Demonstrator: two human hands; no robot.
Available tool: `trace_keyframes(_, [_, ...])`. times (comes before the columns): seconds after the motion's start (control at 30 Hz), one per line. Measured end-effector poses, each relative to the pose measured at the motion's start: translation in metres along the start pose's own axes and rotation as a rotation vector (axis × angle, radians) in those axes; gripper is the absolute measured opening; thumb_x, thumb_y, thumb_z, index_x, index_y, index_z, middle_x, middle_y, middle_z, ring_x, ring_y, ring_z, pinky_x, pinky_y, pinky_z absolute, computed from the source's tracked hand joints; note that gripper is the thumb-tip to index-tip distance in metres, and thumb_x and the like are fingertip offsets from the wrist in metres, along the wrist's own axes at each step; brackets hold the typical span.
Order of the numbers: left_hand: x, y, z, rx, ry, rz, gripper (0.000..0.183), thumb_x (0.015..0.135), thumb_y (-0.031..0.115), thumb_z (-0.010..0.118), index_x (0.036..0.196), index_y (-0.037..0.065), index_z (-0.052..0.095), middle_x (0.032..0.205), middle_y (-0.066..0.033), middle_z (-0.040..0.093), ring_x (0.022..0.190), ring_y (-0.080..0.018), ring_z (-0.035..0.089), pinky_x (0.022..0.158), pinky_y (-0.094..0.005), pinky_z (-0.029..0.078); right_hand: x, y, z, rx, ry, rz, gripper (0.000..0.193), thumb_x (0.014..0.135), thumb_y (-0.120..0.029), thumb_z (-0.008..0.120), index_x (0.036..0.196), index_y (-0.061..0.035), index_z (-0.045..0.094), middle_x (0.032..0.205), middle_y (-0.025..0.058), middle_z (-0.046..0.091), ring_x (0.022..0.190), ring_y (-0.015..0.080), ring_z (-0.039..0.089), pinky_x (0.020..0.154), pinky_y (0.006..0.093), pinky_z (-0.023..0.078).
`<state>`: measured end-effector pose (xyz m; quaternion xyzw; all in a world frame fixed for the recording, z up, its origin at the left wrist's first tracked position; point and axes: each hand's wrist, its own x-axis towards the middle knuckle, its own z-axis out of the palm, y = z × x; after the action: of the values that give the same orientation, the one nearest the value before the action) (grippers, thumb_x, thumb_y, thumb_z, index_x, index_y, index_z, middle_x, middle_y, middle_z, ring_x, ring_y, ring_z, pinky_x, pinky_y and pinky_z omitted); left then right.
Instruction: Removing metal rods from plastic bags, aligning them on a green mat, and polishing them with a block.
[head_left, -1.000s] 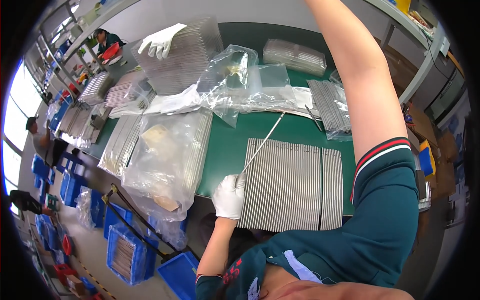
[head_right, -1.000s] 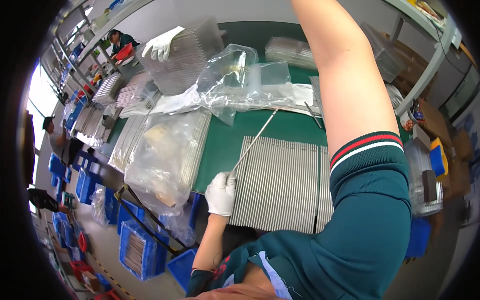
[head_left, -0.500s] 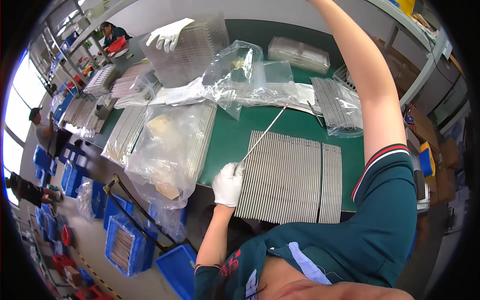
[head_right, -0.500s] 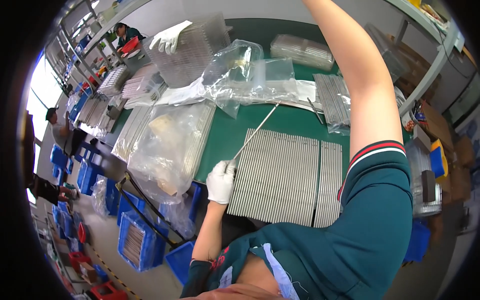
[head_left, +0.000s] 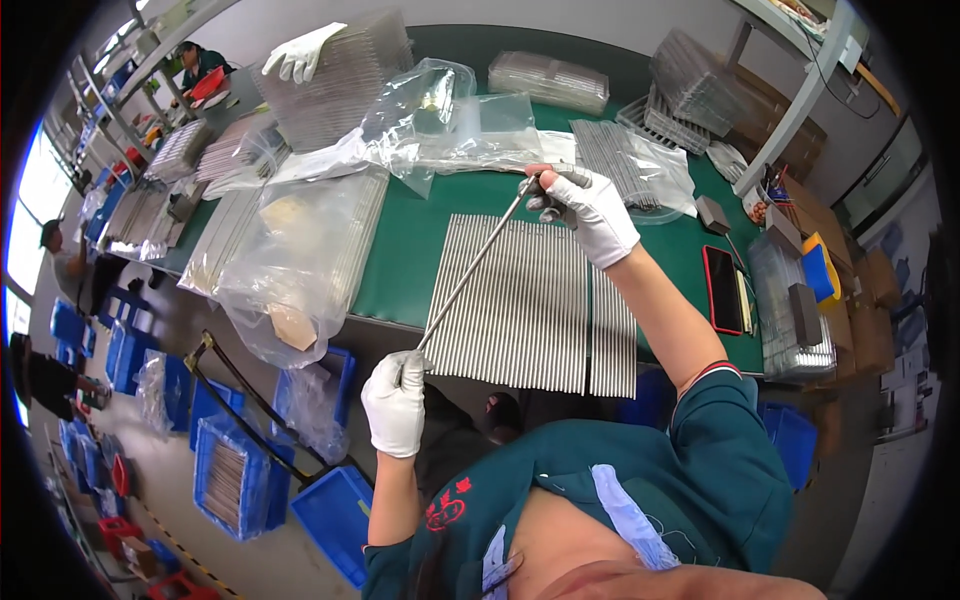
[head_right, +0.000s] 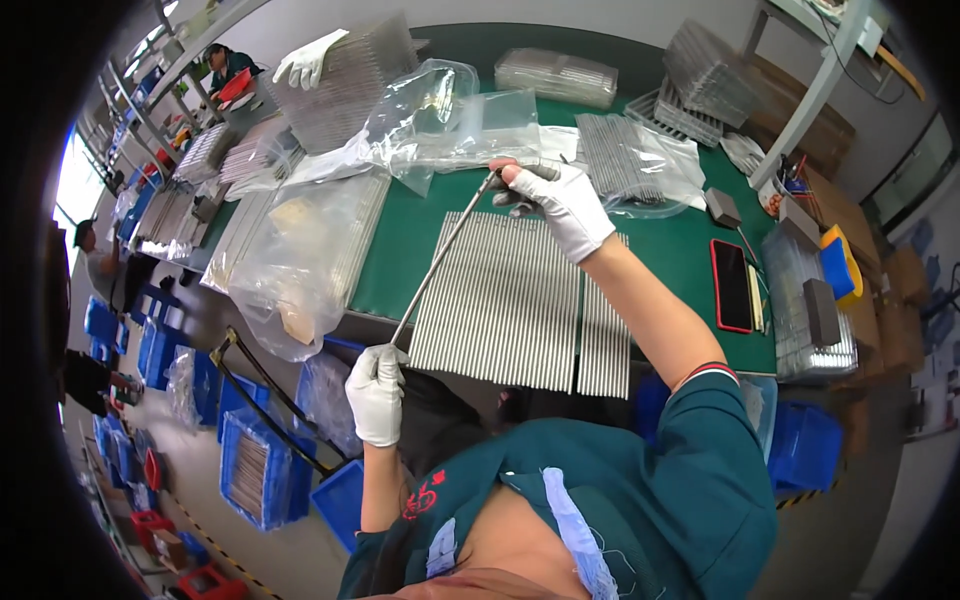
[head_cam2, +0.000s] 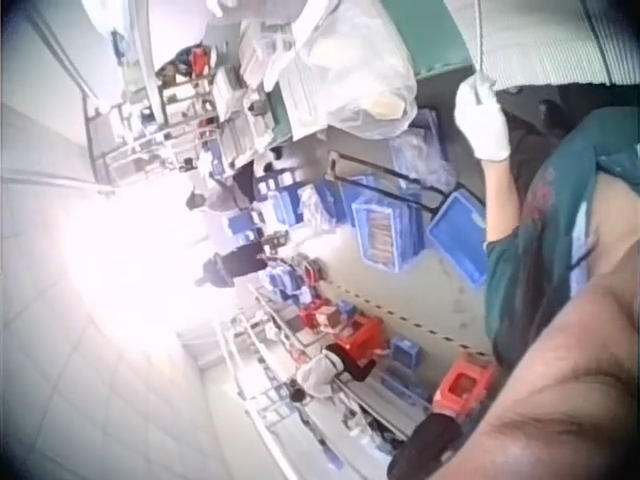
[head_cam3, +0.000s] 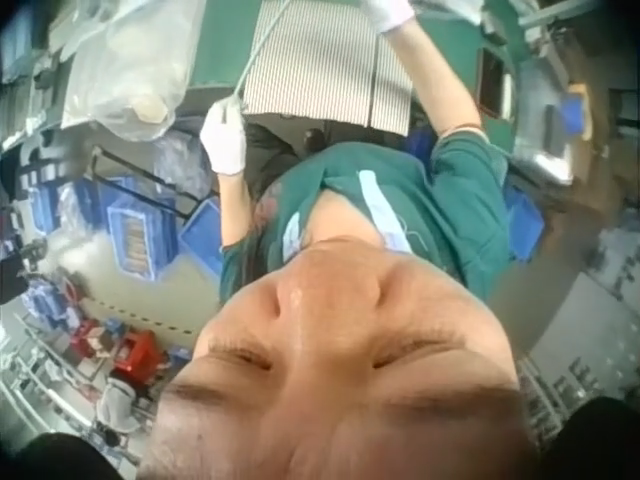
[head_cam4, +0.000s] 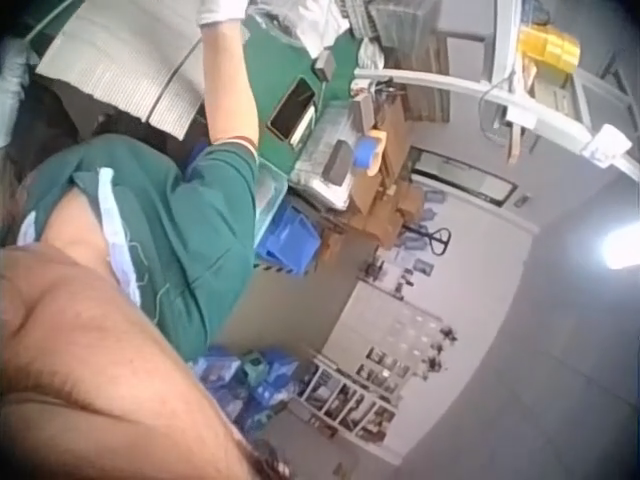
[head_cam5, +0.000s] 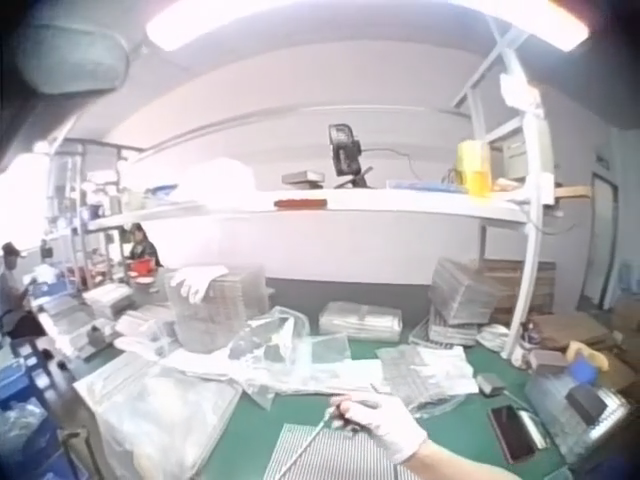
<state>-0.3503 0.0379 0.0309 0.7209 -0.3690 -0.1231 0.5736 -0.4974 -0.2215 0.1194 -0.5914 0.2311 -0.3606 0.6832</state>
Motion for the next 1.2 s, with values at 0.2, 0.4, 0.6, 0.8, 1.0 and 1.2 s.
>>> trace_keyframes(0.2, [-0.019, 0.012, 0.003, 0.03, -0.04, 0.013, 0.017, 0.092, 0.014, 0.063, 0.084, -0.001, 0.064, 0.074, -0.0098, 0.067, 0.065, -0.0212, 0.063, 0.064, -0.031, 0.049, -0.03, -0.007, -0.003, 0.014, 0.014, -0.115, 0.032, 0.091, -0.02, 0.067, 0.114, 0.0026, 0.065, 0.096, 0.01, 0.07, 0.08, 0.0122, 0.064, 0.068, 0.0233, 0.049])
trace_keyframes(0.4, [-0.032, 0.032, 0.004, -0.133, -0.127, -0.125, 0.025, 0.097, 0.02, 0.059, 0.082, 0.001, 0.065, 0.063, -0.001, 0.058, 0.05, -0.0066, 0.048, 0.048, -0.0233, 0.037, -0.041, 0.0, -0.014, -0.272, 0.057, -0.623, 0.023, 0.087, -0.003, 0.068, 0.11, 0.0001, 0.069, 0.097, 0.0107, 0.071, 0.087, 0.015, 0.067, 0.078, 0.0252, 0.054])
trace_keyframes(0.6, [-0.035, 0.042, 0.004, -0.347, -0.316, -0.365, 0.039, 0.098, 0.036, 0.055, 0.079, 0.004, 0.065, 0.055, 0.0025, 0.051, 0.046, -0.0023, 0.041, 0.043, -0.0185, 0.031, -0.05, -0.004, -0.024, -0.381, -0.011, -0.757, 0.02, 0.087, -0.003, 0.067, 0.107, 0.0005, 0.069, 0.095, 0.0091, 0.07, 0.085, 0.0155, 0.066, 0.077, 0.0243, 0.053])
trace_keyframes(0.8, [-0.036, 0.043, 0.003, -0.34, -0.348, -0.351, 0.036, 0.098, 0.033, 0.056, 0.081, 0.003, 0.066, 0.057, 0.0032, 0.051, 0.047, -0.0015, 0.042, 0.044, -0.0177, 0.033, -0.055, -0.029, -0.038, -0.057, -0.196, -0.144, 0.032, 0.082, -0.026, 0.077, 0.099, -0.001, 0.065, 0.086, 0.0048, 0.064, 0.077, 0.0126, 0.06, 0.071, 0.0268, 0.049])
trace_keyframes(1.0, [-0.03, 0.045, 0.004, -0.245, -0.255, -0.235, 0.023, 0.096, 0.022, 0.061, 0.087, 0.001, 0.068, 0.066, 0.002, 0.06, 0.052, -0.0009, 0.043, 0.047, -0.019, 0.036, -0.061, -0.032, -0.045, -0.06, -0.223, -0.064, 0.039, 0.079, -0.029, 0.08, 0.103, -0.0014, 0.065, 0.088, 0.0042, 0.063, 0.079, 0.0127, 0.06, 0.072, 0.0268, 0.049])
trace_keyframes(1.2, [-0.008, 0.046, 0.005, 0.124, -0.287, 0.171, 0.015, 0.086, 0.015, 0.07, 0.093, 0.002, 0.071, 0.08, -0.012, 0.069, 0.07, -0.0232, 0.067, 0.064, -0.0309, 0.051, -0.061, -0.033, -0.054, -0.152, -0.177, -0.082, 0.035, 0.081, -0.026, 0.078, 0.102, -0.0001, 0.066, 0.086, 0.0046, 0.064, 0.076, 0.0131, 0.059, 0.072, 0.0267, 0.047])
